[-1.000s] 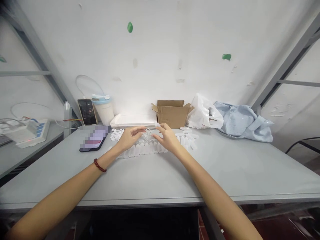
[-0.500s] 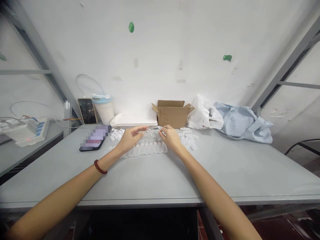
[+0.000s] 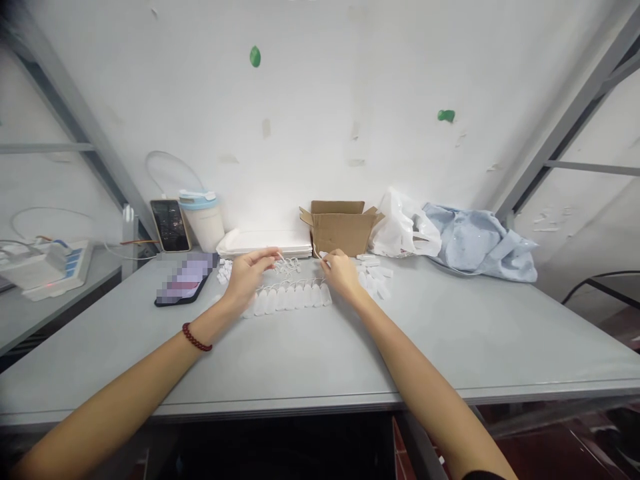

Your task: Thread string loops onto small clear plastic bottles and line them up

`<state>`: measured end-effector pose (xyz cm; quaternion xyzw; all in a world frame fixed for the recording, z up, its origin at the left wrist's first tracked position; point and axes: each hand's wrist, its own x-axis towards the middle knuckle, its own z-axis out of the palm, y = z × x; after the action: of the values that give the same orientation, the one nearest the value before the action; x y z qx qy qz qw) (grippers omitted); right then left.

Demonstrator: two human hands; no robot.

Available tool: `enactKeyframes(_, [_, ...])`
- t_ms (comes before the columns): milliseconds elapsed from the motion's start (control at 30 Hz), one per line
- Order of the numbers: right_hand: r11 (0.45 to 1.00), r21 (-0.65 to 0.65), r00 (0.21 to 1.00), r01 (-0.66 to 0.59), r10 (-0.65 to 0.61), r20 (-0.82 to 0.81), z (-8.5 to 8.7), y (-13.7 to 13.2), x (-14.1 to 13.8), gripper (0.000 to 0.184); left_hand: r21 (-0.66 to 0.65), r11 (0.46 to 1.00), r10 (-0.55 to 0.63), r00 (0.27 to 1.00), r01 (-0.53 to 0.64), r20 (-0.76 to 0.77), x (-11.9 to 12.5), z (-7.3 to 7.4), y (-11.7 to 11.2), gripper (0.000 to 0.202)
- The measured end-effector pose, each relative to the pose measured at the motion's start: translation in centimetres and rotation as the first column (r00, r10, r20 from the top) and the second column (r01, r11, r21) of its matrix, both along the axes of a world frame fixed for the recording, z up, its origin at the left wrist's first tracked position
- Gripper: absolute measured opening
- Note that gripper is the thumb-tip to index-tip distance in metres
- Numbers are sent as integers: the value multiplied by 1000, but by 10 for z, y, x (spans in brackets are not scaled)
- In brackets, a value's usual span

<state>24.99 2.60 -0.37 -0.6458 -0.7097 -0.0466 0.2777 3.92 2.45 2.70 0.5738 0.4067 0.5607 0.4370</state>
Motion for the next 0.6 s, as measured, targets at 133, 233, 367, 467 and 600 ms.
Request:
enactKeyframes(133, [1000,-1,1000,4,-4,-2,1,0,1,23,-39,998,62,995,-59,81,-5,7,2,28])
enactKeyframes(233, [1000,14,999,-22,22,-33,0,-1,-3,23,-67,997,53,997,-49,58,-6,7,5,29])
enactKeyframes(367, [996,73,997,-43,48,-64,-2,0,-8,27,-89,996,4,999,1,47,-5,3,4,31])
enactKeyframes(467, [989,111,989,-94,105,-103,2,-4,-10,22,-91,995,-25,998,30,57,-4,3,2,31])
enactKeyframes(600, [971,144,924,-193,229,-306,16,-21,-17,20,-119,991,-54,992,67,110,-4,5,0,30])
